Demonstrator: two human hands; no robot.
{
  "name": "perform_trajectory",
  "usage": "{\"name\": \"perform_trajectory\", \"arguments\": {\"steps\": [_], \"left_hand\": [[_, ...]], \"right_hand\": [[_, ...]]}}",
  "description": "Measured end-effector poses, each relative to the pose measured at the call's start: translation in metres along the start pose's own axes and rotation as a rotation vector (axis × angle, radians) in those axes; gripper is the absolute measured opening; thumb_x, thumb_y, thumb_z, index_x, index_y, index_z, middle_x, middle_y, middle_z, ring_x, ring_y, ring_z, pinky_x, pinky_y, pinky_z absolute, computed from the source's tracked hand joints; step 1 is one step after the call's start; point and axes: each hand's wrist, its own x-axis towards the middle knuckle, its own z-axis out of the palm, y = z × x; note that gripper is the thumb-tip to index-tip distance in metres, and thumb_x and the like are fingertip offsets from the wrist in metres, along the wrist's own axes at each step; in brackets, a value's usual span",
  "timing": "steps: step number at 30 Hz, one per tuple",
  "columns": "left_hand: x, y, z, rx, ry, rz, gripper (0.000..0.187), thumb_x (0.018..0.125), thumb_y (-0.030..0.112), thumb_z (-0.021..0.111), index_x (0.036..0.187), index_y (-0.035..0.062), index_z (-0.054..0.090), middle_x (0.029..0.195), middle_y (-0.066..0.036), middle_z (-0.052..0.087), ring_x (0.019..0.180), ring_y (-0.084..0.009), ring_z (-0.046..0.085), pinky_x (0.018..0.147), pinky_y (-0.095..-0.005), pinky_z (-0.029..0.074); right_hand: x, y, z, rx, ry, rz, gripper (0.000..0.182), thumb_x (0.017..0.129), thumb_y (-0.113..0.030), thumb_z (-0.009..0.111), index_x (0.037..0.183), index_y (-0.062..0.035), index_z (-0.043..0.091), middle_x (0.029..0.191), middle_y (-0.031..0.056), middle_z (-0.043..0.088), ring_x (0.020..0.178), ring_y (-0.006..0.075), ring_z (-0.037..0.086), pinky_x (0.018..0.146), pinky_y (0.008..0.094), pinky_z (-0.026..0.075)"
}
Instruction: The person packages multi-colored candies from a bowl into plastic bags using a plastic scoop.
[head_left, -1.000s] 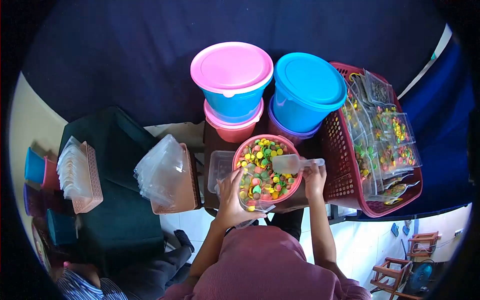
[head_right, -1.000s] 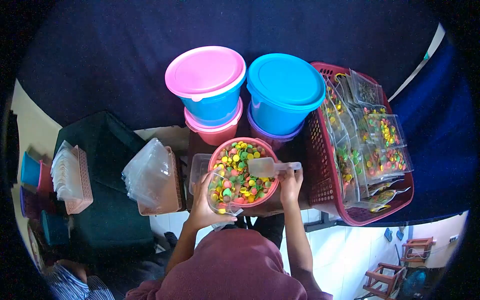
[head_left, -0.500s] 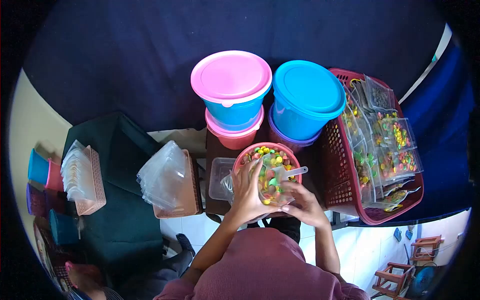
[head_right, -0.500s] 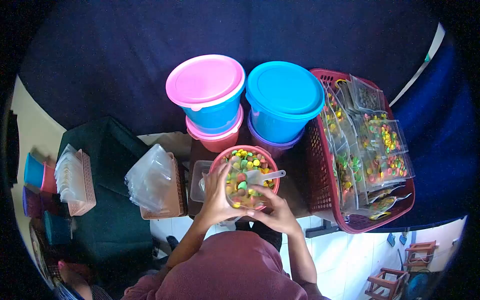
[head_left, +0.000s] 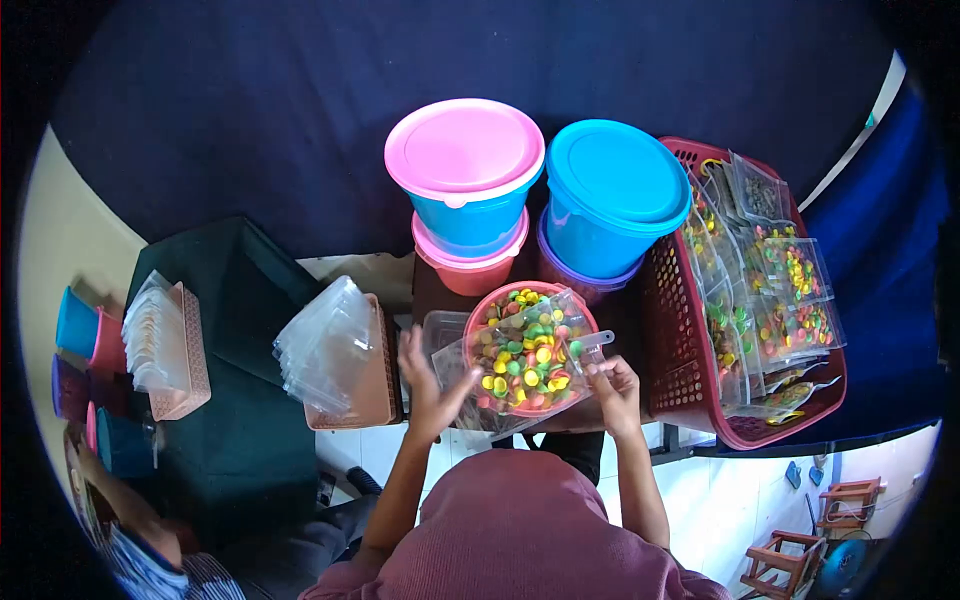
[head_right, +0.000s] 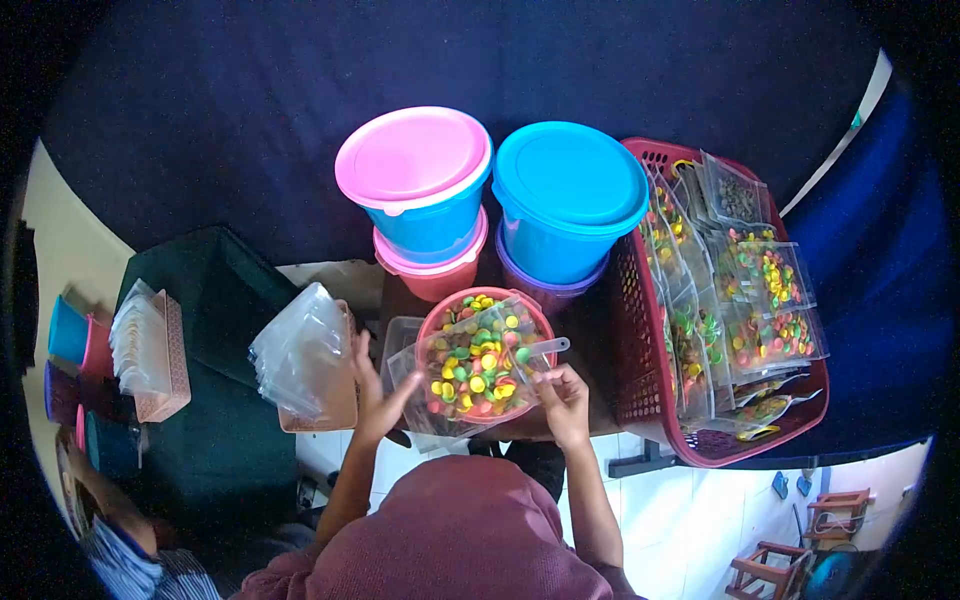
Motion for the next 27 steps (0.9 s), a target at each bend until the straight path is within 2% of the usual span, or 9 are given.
{"name": "perform_trajectory", "arguments": {"steps": [3, 4, 7, 12, 18, 22, 24, 26, 27], "left_hand": [[-0.011, -0.028, -0.001, -0.600, -0.015, -0.492, 0.078, 0.076, 0.029, 0.061, 0.132, 0.0036, 0.013, 0.133, -0.015, 0.015, 0.124, -0.0300, 0.017, 0.100, -0.0438, 0.013], [-0.015, -0.030, -0.002, -0.601, -0.010, -0.491, 0.078, 0.076, 0.029, 0.061, 0.132, 0.0036, 0.013, 0.133, -0.015, 0.015, 0.124, -0.0300, 0.017, 0.100, -0.0438, 0.013], [-0.021, -0.014, -0.011, -0.846, -0.271, -0.856, 0.074, 0.079, 0.030, 0.053, 0.134, 0.0068, 0.009, 0.131, -0.011, 0.025, 0.120, -0.0236, 0.026, 0.096, -0.0409, 0.022], [-0.026, -0.021, 0.000, -0.910, -0.188, -0.889, 0.075, 0.078, 0.031, 0.054, 0.134, 0.0070, 0.010, 0.128, -0.009, 0.027, 0.116, -0.0240, 0.029, 0.094, -0.0392, 0.024], [-0.021, -0.024, 0.002, -0.909, -0.095, -0.773, 0.071, 0.077, 0.029, 0.055, 0.133, 0.0098, 0.015, 0.127, -0.007, 0.032, 0.114, -0.0189, 0.032, 0.092, -0.0352, 0.023], [-0.020, -0.017, 0.005, -0.996, -0.072, -0.597, 0.065, 0.080, 0.028, 0.051, 0.132, 0.0090, 0.017, 0.127, -0.007, 0.033, 0.114, -0.0188, 0.033, 0.093, -0.0344, 0.026], [-0.021, -0.014, 0.007, -1.052, -0.052, -0.489, 0.061, 0.082, 0.029, 0.049, 0.131, 0.0086, 0.019, 0.126, -0.006, 0.034, 0.114, -0.0195, 0.034, 0.093, -0.0346, 0.028], [-0.026, -0.006, 0.001, -1.226, -0.233, -0.633, 0.054, 0.084, 0.030, 0.046, 0.128, 0.0075, 0.025, 0.122, -0.007, 0.039, 0.111, -0.0216, 0.039, 0.093, -0.0349, 0.033], [-0.022, -0.001, 0.001, -1.318, -0.219, -0.599, 0.052, 0.084, 0.037, 0.044, 0.124, 0.0067, 0.031, 0.120, -0.009, 0.043, 0.109, -0.0237, 0.044, 0.090, -0.0364, 0.037]], "right_hand": [[0.002, 0.010, -0.005, -0.005, -0.004, -0.016, 0.009, 0.081, -0.004, 0.054, 0.074, -0.0070, 0.049, 0.075, 0.0002, 0.057, 0.064, 0.0035, 0.050, 0.056, 0.0179, 0.041], [0.003, 0.010, -0.005, 0.010, -0.005, -0.010, 0.009, 0.081, -0.005, 0.055, 0.074, -0.0073, 0.049, 0.074, -0.0003, 0.057, 0.063, 0.0034, 0.050, 0.056, 0.0178, 0.041], [0.002, 0.006, -0.004, -0.057, -0.017, 0.024, 0.009, 0.082, -0.005, 0.054, 0.075, -0.0072, 0.049, 0.074, -0.0024, 0.055, 0.065, 0.0029, 0.047, 0.058, 0.0185, 0.038], [0.000, -0.005, 0.007, 0.025, -0.021, 0.068, 0.008, 0.082, -0.005, 0.055, 0.076, -0.0065, 0.049, 0.075, -0.0015, 0.056, 0.066, 0.0031, 0.048, 0.059, 0.0180, 0.038], [-0.008, -0.016, 0.017, -0.028, -0.108, 0.011, 0.008, 0.082, -0.003, 0.052, 0.076, -0.0063, 0.048, 0.083, 0.0031, 0.057, 0.070, 0.0054, 0.050, 0.064, 0.0194, 0.041], [-0.011, -0.030, 0.025, -0.014, -0.170, -0.008, 0.006, 0.082, -0.001, 0.051, 0.077, -0.0033, 0.047, 0.085, 0.0105, 0.058, 0.075, 0.0131, 0.056, 0.070, 0.0293, 0.049], [-0.016, -0.044, 0.034, 0.028, -0.198, 0.046, 0.007, 0.080, 0.001, 0.053, 0.078, -0.0035, 0.048, 0.083, 0.0065, 0.057, 0.076, 0.0101, 0.054, 0.071, 0.0265, 0.046], [-0.020, -0.052, 0.044, 0.070, -0.254, 0.078, 0.009, 0.078, 0.004, 0.055, 0.079, -0.0041, 0.050, 0.079, 0.0023, 0.056, 0.076, 0.0078, 0.054, 0.068, 0.0231, 0.045], [-0.019, -0.046, 0.042, 0.008, -0.262, 0.001, 0.009, 0.078, 0.003, 0.055, 0.079, -0.0042, 0.050, 0.079, 0.0021, 0.056, 0.075, 0.0085, 0.054, 0.067, 0.0235, 0.046]]}}
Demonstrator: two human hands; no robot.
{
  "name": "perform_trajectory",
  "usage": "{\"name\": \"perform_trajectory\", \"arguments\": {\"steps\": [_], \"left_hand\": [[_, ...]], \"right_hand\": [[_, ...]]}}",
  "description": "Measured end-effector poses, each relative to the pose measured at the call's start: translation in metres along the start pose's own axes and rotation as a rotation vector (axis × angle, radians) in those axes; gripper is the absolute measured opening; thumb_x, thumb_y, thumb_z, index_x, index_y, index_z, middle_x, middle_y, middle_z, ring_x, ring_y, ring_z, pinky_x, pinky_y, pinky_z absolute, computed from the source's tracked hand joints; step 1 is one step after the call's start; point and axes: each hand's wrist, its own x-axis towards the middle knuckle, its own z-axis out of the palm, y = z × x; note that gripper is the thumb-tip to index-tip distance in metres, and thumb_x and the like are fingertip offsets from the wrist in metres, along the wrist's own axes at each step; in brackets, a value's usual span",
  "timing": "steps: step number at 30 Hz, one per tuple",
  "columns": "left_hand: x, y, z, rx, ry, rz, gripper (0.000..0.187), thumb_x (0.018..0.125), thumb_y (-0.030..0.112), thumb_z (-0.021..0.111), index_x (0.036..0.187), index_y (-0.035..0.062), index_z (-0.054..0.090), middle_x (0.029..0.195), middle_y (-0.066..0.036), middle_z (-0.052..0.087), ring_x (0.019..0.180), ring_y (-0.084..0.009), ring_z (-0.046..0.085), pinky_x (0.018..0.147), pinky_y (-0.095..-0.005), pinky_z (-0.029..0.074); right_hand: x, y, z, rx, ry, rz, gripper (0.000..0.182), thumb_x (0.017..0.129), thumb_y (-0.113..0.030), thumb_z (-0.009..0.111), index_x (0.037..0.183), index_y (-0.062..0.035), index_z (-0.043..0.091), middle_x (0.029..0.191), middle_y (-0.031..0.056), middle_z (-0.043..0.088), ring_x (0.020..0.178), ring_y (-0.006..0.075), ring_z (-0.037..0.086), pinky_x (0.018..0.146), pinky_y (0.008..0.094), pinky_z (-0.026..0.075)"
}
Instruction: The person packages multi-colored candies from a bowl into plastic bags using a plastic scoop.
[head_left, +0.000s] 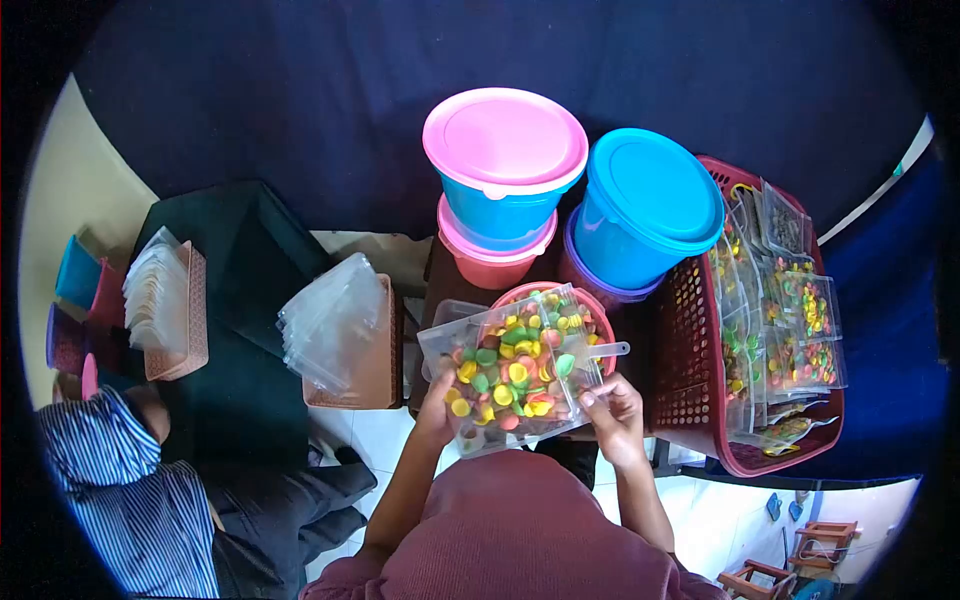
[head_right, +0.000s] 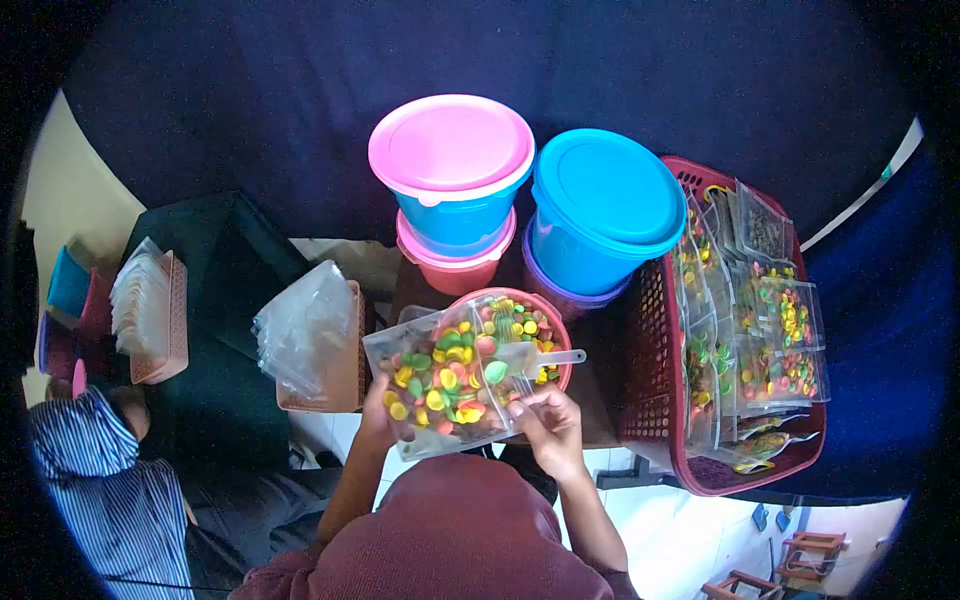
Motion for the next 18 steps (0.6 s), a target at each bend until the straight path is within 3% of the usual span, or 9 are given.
{"name": "perform_trajectory", "arguments": {"steps": [1, 3, 5, 7, 11, 14, 15, 17, 18], "left_hand": [[-0.001, 0.000, 0.000, -0.002, 0.002, 0.002, 0.052, 0.084, 0.037, 0.044, 0.124, 0.0067, 0.031, 0.120, -0.009, 0.043, 0.109, -0.0237, 0.044, 0.090, -0.0364, 0.037], [-0.005, 0.003, 0.000, -0.249, -0.184, 0.061, 0.055, 0.083, 0.045, 0.042, 0.122, 0.0063, 0.034, 0.119, -0.011, 0.043, 0.106, -0.0244, 0.046, 0.089, -0.0367, 0.038], [-0.009, 0.015, 0.007, -0.253, -0.243, 0.107, 0.056, 0.082, 0.045, 0.042, 0.121, 0.0061, 0.035, 0.119, -0.011, 0.044, 0.106, -0.0241, 0.047, 0.090, -0.0377, 0.037], [-0.013, 0.030, 0.015, -0.051, -0.114, 0.037, 0.052, 0.080, 0.037, 0.044, 0.121, 0.0056, 0.036, 0.118, -0.011, 0.046, 0.106, -0.0228, 0.047, 0.090, -0.0376, 0.036], [-0.009, 0.034, 0.004, 0.352, -0.003, 0.090, 0.061, 0.076, 0.019, 0.049, 0.130, 0.0104, 0.022, 0.116, -0.008, 0.042, 0.108, -0.0190, 0.041, 0.084, -0.0304, 0.039], [-0.002, 0.017, -0.022, 0.554, 0.149, 0.116, 0.070, 0.073, 0.007, 0.055, 0.131, 0.0092, 0.016, 0.116, -0.011, 0.042, 0.107, -0.0196, 0.043, 0.082, -0.0286, 0.042], [-0.003, 0.019, -0.020, 0.557, 0.149, 0.112, 0.070, 0.073, 0.007, 0.055, 0.131, 0.0092, 0.016, 0.116, -0.011, 0.042, 0.107, -0.0196, 0.043, 0.082, -0.0286, 0.042], [-0.005, 0.023, -0.013, 0.539, -0.028, 0.171, 0.074, 0.069, -0.007, 0.056, 0.131, 0.0047, 0.017, 0.116, -0.015, 0.047, 0.100, -0.0194, 0.051, 0.076, -0.0306, 0.046], [-0.002, 0.024, -0.017, 0.468, -0.067, 0.107, 0.072, 0.068, -0.007, 0.061, 0.129, 0.0033, 0.023, 0.112, -0.016, 0.051, 0.093, -0.0194, 0.055, 0.078, -0.0292, 0.046]], "right_hand": [[0.001, 0.009, -0.003, -0.071, -0.007, -0.068, 0.008, 0.079, 0.002, 0.055, 0.079, -0.0043, 0.051, 0.079, 0.0020, 0.056, 0.074, 0.0092, 0.055, 0.065, 0.0238, 0.048], [0.003, 0.017, -0.009, -0.084, -0.004, -0.059, 0.007, 0.079, 0.001, 0.055, 0.079, -0.0044, 0.051, 0.078, 0.0020, 0.056, 0.074, 0.0098, 0.056, 0.063, 0.0239, 0.048], [0.004, 0.027, -0.015, -0.095, 0.000, -0.049, 0.005, 0.080, -0.001, 0.054, 0.079, -0.0045, 0.051, 0.078, 0.0020, 0.056, 0.073, 0.0104, 0.056, 0.062, 0.0240, 0.049], [0.003, 0.036, -0.022, 0.146, 0.071, 0.156, 0.002, 0.082, -0.002, 0.052, 0.081, -0.0036, 0.050, 0.078, 0.0031, 0.056, 0.073, 0.0114, 0.057, 0.065, 0.0260, 0.050], [0.006, 0.047, -0.035, 0.255, 0.131, 0.120, 0.003, 0.083, -0.003, 0.049, 0.080, -0.0032, 0.047, 0.080, 0.0051, 0.055, 0.073, 0.0138, 0.058, 0.069, 0.0317, 0.052], [0.010, 0.051, -0.046, 0.229, 0.164, 0.123, 0.007, 0.083, -0.003, 0.050, 0.078, -0.0054, 0.047, 0.080, 0.0030, 0.055, 0.072, 0.0100, 0.055, 0.071, 0.0307, 0.051], [0.012, 0.054, -0.048, 0.220, 0.190, 0.104, 0.007, 0.083, -0.004, 0.050, 0.077, -0.0060, 0.047, 0.080, 0.0019, 0.055, 0.070, 0.0083, 0.054, 0.071, 0.0305, 0.051], [0.014, 0.058, -0.054, 0.219, 0.203, 0.083, 0.008, 0.083, -0.005, 0.051, 0.077, -0.0077, 0.047, 0.077, -0.0005, 0.054, 0.065, 0.0055, 0.051, 0.066, 0.0257, 0.049], [0.015, 0.058, -0.057, 0.210, 0.208, 0.082, 0.009, 0.083, -0.005, 0.052, 0.077, -0.0081, 0.047, 0.075, -0.0012, 0.053, 0.064, 0.0053, 0.050, 0.063, 0.0232, 0.046]]}}
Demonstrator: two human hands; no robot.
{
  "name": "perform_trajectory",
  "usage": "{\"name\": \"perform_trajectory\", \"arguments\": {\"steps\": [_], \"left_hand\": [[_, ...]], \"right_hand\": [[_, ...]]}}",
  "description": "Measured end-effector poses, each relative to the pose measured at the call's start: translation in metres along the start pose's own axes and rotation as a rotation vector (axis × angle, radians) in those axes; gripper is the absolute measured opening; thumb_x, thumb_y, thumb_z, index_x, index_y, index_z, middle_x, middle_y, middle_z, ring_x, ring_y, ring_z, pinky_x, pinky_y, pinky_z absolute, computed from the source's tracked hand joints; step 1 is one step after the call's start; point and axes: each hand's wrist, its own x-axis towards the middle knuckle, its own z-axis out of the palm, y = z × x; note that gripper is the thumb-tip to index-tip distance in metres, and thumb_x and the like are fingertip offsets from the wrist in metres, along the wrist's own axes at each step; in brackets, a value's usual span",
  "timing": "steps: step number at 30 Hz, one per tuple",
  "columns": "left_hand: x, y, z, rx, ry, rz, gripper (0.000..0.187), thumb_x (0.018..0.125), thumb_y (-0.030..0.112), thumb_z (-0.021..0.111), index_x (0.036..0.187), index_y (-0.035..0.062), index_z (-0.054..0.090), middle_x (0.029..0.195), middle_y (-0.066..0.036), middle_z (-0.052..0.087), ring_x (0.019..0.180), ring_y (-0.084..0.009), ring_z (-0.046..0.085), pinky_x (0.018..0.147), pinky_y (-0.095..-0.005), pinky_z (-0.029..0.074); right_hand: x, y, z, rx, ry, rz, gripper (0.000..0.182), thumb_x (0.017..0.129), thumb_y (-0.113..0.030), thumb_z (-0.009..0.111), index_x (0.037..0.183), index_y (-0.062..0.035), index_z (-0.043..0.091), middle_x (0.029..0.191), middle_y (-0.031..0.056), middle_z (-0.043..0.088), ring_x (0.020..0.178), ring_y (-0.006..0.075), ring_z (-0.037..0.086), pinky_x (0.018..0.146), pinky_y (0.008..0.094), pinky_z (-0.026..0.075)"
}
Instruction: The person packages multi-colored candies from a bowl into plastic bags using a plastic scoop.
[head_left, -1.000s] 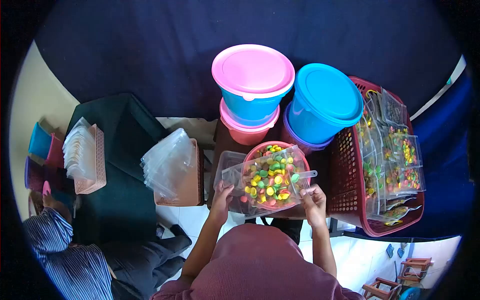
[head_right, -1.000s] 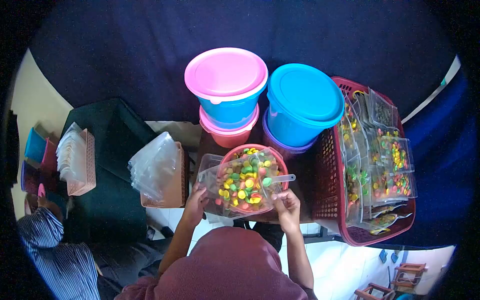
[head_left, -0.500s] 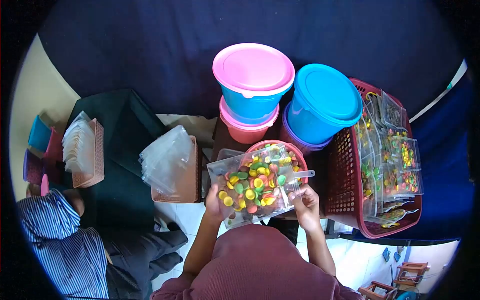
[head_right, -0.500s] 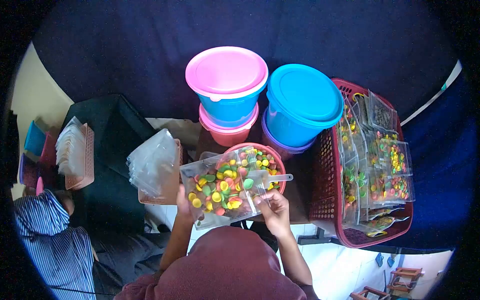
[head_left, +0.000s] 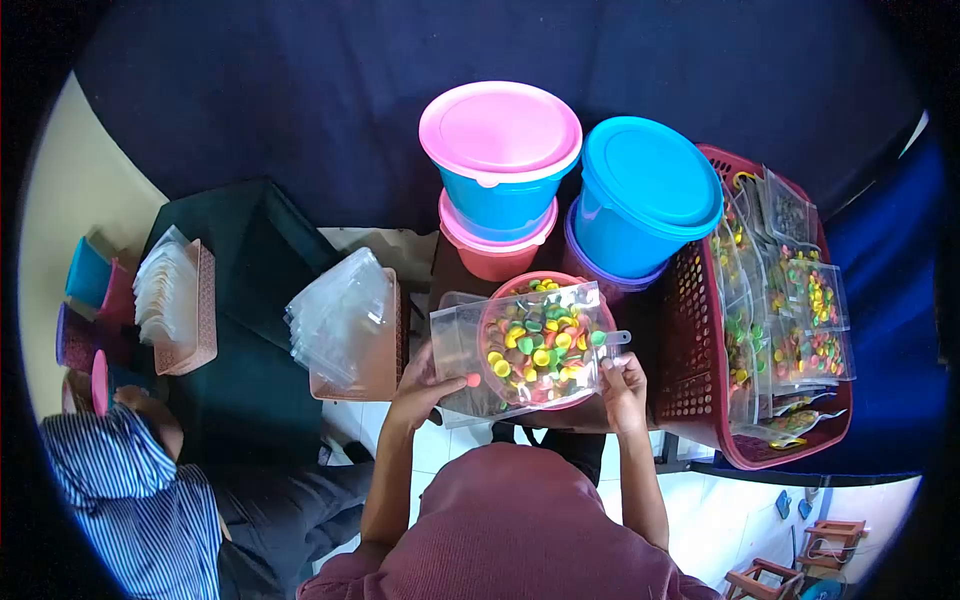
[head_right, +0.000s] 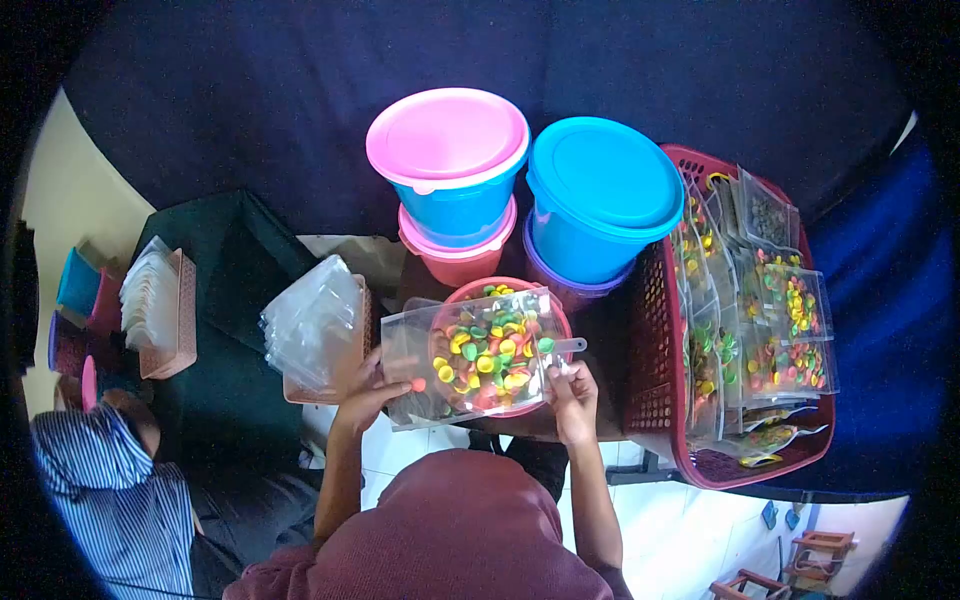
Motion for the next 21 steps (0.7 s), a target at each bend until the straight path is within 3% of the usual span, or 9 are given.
{"name": "perform_trajectory", "arguments": {"steps": [1, 3, 4, 9, 11, 13, 17, 20, 21], "left_hand": [[0.000, 0.000, -0.003, 0.004, -0.002, -0.003, 0.072, 0.068, -0.007, 0.061, 0.129, 0.0033, 0.023, 0.112, -0.016, 0.051, 0.093, -0.0194, 0.055, 0.078, -0.0292, 0.046], [0.002, 0.005, -0.007, 0.044, -0.064, -0.256, 0.062, 0.070, -0.005, 0.061, 0.125, -0.0034, 0.030, 0.101, -0.016, 0.057, 0.090, -0.0160, 0.056, 0.078, -0.0267, 0.046], [0.002, 0.002, -0.006, 0.044, -0.026, -0.240, 0.055, 0.071, -0.003, 0.062, 0.120, -0.0066, 0.037, 0.093, -0.016, 0.061, 0.078, -0.0162, 0.060, 0.069, -0.0248, 0.049], [0.004, -0.016, -0.022, 0.034, 0.030, -0.211, 0.035, 0.069, 0.001, 0.067, 0.100, -0.0050, 0.052, 0.087, -0.013, 0.061, 0.071, -0.0147, 0.060, 0.062, -0.0236, 0.048], [0.005, -0.021, -0.026, 0.073, 0.063, -0.201, 0.028, 0.068, 0.002, 0.068, 0.093, -0.0040, 0.056, 0.083, -0.012, 0.062, 0.069, -0.0141, 0.060, 0.059, -0.0234, 0.048], [0.004, -0.016, -0.021, 0.024, 0.112, -0.168, 0.022, 0.067, 0.004, 0.070, 0.084, -0.0021, 0.057, 0.079, -0.010, 0.061, 0.067, -0.0133, 0.059, 0.059, -0.0229, 0.048], [0.008, -0.016, -0.019, -0.013, 0.123, -0.109, 0.030, 0.070, 0.002, 0.066, 0.097, -0.0026, 0.053, 0.084, -0.012, 0.060, 0.073, -0.0159, 0.059, 0.065, -0.0263, 0.050], [0.011, -0.010, -0.021, -0.070, 0.054, -0.118, 0.053, 0.076, -0.007, 0.052, 0.123, 0.0048, 0.030, 0.099, -0.017, 0.055, 0.086, -0.0222, 0.057, 0.079, -0.0343, 0.049], [0.011, -0.011, -0.022, -0.072, 0.055, -0.116, 0.053, 0.076, -0.007, 0.052, 0.123, 0.0048, 0.030, 0.099, -0.017, 0.055, 0.086, -0.0222, 0.057, 0.079, -0.0343, 0.049]], "right_hand": [[0.001, 0.000, -0.001, -0.007, 0.004, -0.003, 0.009, 0.083, -0.006, 0.053, 0.077, -0.0086, 0.047, 0.073, -0.0020, 0.053, 0.063, 0.0050, 0.049, 0.059, 0.0208, 0.044], [0.004, -0.002, 0.002, -0.007, -0.006, -0.035, 0.008, 0.083, -0.007, 0.054, 0.077, -0.0091, 0.048, 0.073, -0.0028, 0.053, 0.063, 0.0041, 0.048, 0.055, 0.0183, 0.039], [0.005, -0.004, 0.005, -0.031, 0.006, -0.034, 0.008, 0.083, -0.008, 0.054, 0.077, -0.0089, 0.048, 0.073, -0.0030, 0.054, 0.063, 0.0035, 0.048, 0.055, 0.0182, 0.038], [0.014, -0.002, 0.004, -0.092, 0.017, -0.007, 0.008, 0.082, -0.008, 0.055, 0.077, -0.0084, 0.049, 0.074, -0.0033, 0.054, 0.063, 0.0023, 0.047, 0.055, 0.0181, 0.038], [0.018, 0.009, -0.006, -0.133, -0.075, -0.052, 0.004, 0.084, -0.003, 0.048, 0.083, -0.0065, 0.048, 0.085, 0.0034, 0.057, 0.074, 0.0087, 0.055, 0.067, 0.0246, 0.047], [0.018, 0.009, 0.001, -0.138, -0.077, -0.034, 0.004, 0.084, -0.003, 0.048, 0.083, -0.0064, 0.048, 0.085, 0.0034, 0.057, 0.075, 0.0087, 0.055, 0.067, 0.0243, 0.046], [0.018, 0.005, 0.005, -0.099, -0.069, -0.035, 0.005, 0.084, -0.002, 0.048, 0.082, -0.0069, 0.048, 0.083, 0.0027, 0.057, 0.072, 0.0068, 0.054, 0.065, 0.0223, 0.045], [0.015, -0.007, 0.015, -0.144, -0.077, -0.057, 0.005, 0.084, -0.003, 0.048, 0.081, -0.0067, 0.048, 0.081, 0.0022, 0.057, 0.070, 0.0057, 0.053, 0.062, 0.0208, 0.045], [0.014, -0.011, 0.019, -0.189, -0.065, -0.038, 0.005, 0.084, -0.003, 0.049, 0.081, -0.0065, 0.049, 0.080, 0.0019, 0.057, 0.068, 0.0053, 0.053, 0.061, 0.0203, 0.044]]}}
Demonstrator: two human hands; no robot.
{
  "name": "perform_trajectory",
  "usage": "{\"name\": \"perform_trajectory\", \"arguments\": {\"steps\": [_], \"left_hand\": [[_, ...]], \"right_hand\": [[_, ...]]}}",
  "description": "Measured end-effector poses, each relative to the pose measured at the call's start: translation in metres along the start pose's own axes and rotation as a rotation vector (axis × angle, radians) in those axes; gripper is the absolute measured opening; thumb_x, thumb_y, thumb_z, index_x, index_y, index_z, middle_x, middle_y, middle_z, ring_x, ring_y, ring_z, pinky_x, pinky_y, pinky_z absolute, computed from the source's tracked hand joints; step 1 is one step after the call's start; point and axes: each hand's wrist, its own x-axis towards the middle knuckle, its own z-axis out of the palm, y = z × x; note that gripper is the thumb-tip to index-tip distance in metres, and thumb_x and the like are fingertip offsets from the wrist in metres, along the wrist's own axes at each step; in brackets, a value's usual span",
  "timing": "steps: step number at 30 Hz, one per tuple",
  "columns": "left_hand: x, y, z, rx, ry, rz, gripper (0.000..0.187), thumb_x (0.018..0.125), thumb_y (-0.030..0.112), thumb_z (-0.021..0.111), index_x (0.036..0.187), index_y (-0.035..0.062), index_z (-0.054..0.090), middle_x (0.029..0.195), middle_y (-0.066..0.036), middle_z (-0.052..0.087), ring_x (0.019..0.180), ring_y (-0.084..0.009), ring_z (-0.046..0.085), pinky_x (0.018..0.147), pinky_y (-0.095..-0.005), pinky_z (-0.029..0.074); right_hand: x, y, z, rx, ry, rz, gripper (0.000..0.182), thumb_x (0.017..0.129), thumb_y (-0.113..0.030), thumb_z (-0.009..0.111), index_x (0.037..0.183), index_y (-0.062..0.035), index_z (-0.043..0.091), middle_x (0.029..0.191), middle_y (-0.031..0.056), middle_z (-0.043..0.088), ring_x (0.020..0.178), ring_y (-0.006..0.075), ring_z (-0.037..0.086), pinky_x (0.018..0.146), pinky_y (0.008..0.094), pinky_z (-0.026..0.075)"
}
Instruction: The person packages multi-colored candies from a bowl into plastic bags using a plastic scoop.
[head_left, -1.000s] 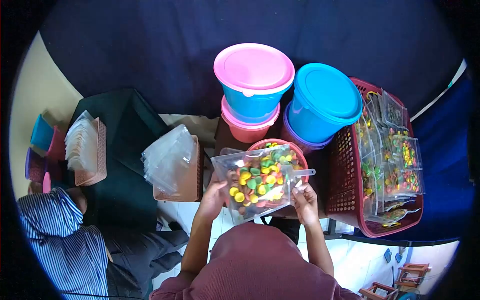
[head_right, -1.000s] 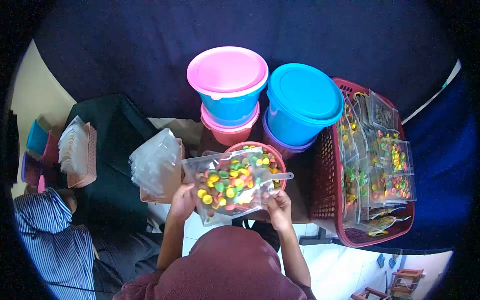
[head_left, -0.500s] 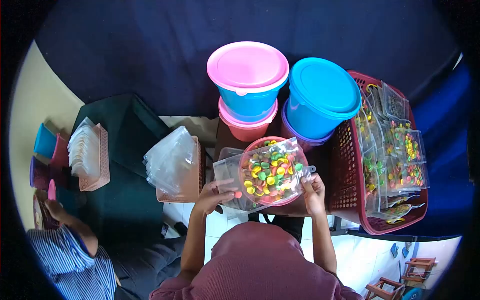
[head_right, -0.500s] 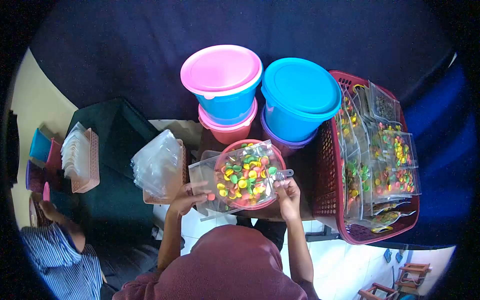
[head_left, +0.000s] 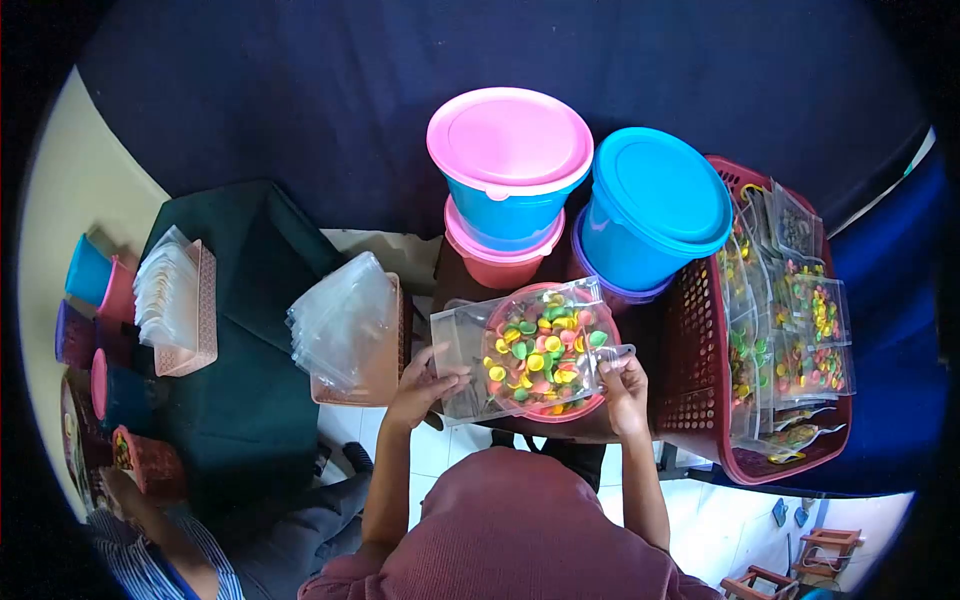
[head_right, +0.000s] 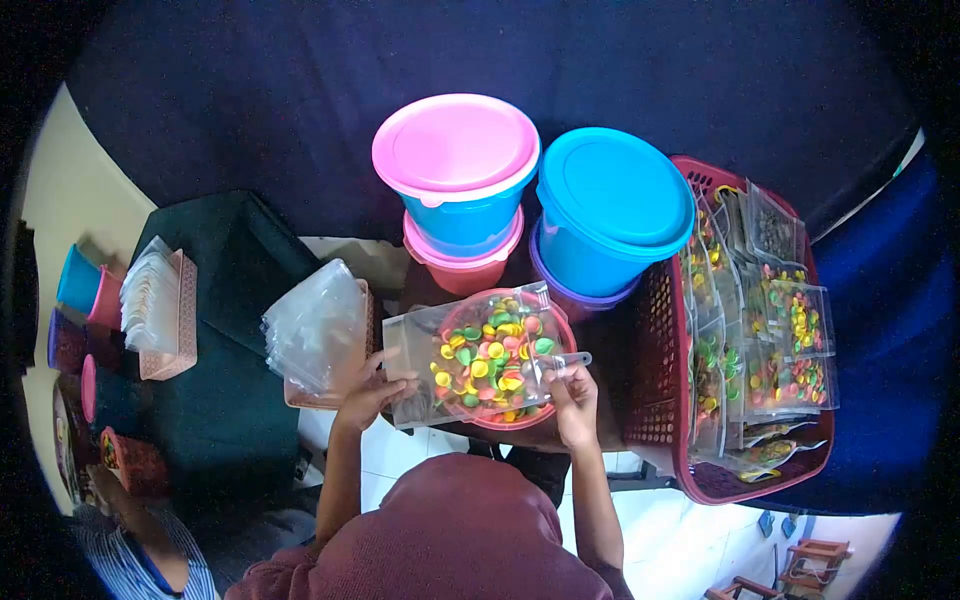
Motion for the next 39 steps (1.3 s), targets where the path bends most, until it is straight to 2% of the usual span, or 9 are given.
{"name": "perform_trajectory", "arguments": {"steps": [4, 8, 16, 21, 25, 28, 29, 34, 39], "left_hand": [[0.002, -0.007, -0.001, 0.061, 0.124, -0.058, 0.060, 0.075, 0.005, 0.059, 0.125, 0.0049, 0.024, 0.109, -0.014, 0.047, 0.102, -0.0217, 0.048, 0.082, -0.0347, 0.043], [0.016, -0.014, 0.007, 0.082, 0.281, -0.075, 0.073, 0.074, 0.016, 0.063, 0.127, 0.0007, 0.015, 0.120, -0.014, 0.038, 0.110, -0.0204, 0.040, 0.086, -0.0321, 0.038], [0.008, -0.022, 0.015, -0.499, -0.116, -0.044, 0.053, 0.082, 0.024, 0.054, 0.125, 0.0067, 0.030, 0.121, -0.008, 0.041, 0.106, -0.0198, 0.045, 0.088, -0.0341, 0.039], [0.010, -0.011, 0.054, -0.391, -0.128, 0.018, 0.053, 0.089, 0.045, 0.025, 0.128, 0.0082, 0.027, 0.123, -0.009, 0.040, 0.109, -0.0216, 0.043, 0.092, -0.0364, 0.037], [0.018, -0.013, 0.070, -0.545, -0.200, 0.010, 0.055, 0.089, 0.045, 0.027, 0.128, 0.0071, 0.026, 0.125, -0.010, 0.038, 0.110, -0.0224, 0.043, 0.093, -0.0376, 0.036], [0.021, -0.016, 0.075, -0.781, -0.508, 0.211, 0.082, 0.074, 0.060, 0.046, 0.131, 0.0072, 0.019, 0.130, -0.014, 0.031, 0.116, -0.0285, 0.037, 0.093, -0.0445, 0.036], [0.024, -0.024, 0.072, -0.665, -0.483, 0.226, 0.093, 0.067, 0.061, 0.056, 0.132, 0.0068, 0.017, 0.132, -0.014, 0.028, 0.118, -0.0306, 0.036, 0.093, -0.0452, 0.037], [0.031, -0.029, 0.077, -0.718, -0.516, 0.286, 0.088, 0.068, 0.046, 0.063, 0.131, 0.0045, 0.018, 0.131, -0.016, 0.029, 0.118, -0.0287, 0.035, 0.095, -0.0438, 0.035], [0.031, -0.024, 0.084, -0.688, -0.578, 0.227, 0.087, 0.066, 0.041, 0.067, 0.131, 0.0055, 0.021, 0.129, -0.015, 0.032, 0.118, -0.0276, 0.035, 0.097, -0.0435, 0.031]], "right_hand": [[-0.003, 0.011, -0.005, -0.101, -0.061, -0.063, 0.002, 0.082, -0.003, 0.052, 0.081, -0.0040, 0.051, 0.091, 0.0064, 0.058, 0.073, 0.0074, 0.053, 0.064, 0.0206, 0.044], [-0.011, 0.014, 0.007, -0.105, -0.083, 0.007, 0.004, 0.081, -0.001, 0.054, 0.080, -0.0031, 0.051, 0.081, 0.0024, 0.057, 0.077, 0.0072, 0.052, 0.070, 0.0225, 0.042], [-0.022, -0.026, 0.035, -0.144, -0.144, -0.118, 0.006, 0.079, 0.002, 0.055, 0.081, -0.0027, 0.051, 0.080, 0.0017, 0.056, 0.077, 0.0069, 0.052, 0.068, 0.0228, 0.042], [-0.021, -0.071, 0.057, -0.280, -0.140, -0.309, 0.006, 0.077, 0.002, 0.056, 0.080, -0.0010, 0.052, 0.078, 0.0033, 0.060, 0.066, 0.0055, 0.055, 0.053, 0.0187, 0.042], [-0.021, -0.093, 0.061, -0.630, -0.195, -0.378, 0.006, 0.077, 0.001, 0.057, 0.080, 0.0008, 0.052, 0.083, 0.0083, 0.058, 0.068, 0.0088, 0.056, 0.058, 0.0209, 0.045], [-0.019, -0.115, 0.078, -0.743, -0.205, -0.538, 0.006, 0.073, -0.001, 0.060, 0.077, 0.0002, 0.055, 0.084, 0.0125, 0.062, 0.062, 0.0129, 0.062, 0.053, 0.0223, 0.046], [-0.023, -0.122, 0.081, -0.725, -0.224, -0.393, 0.009, 0.073, -0.003, 0.061, 0.080, -0.0005, 0.056, 0.089, 0.0122, 0.062, 0.072, 0.0188, 0.063, 0.060, 0.0266, 0.048], [-0.029, -0.166, 0.097, -0.839, -0.523, -0.564, 0.027, 0.069, -0.008, 0.064, 0.094, -0.0019, 0.055, 0.105, 0.0164, 0.055, 0.094, 0.0291, 0.056, 0.077, 0.0355, 0.045], [-0.032, -0.187, 0.103, -0.951, -0.467, -0.738, 0.056, 0.073, -0.023, 0.059, 0.119, 0.0022, 0.039, 0.128, 0.0251, 0.030, 0.118, 0.0395, 0.031, 0.097, 0.0443, 0.024]]}}
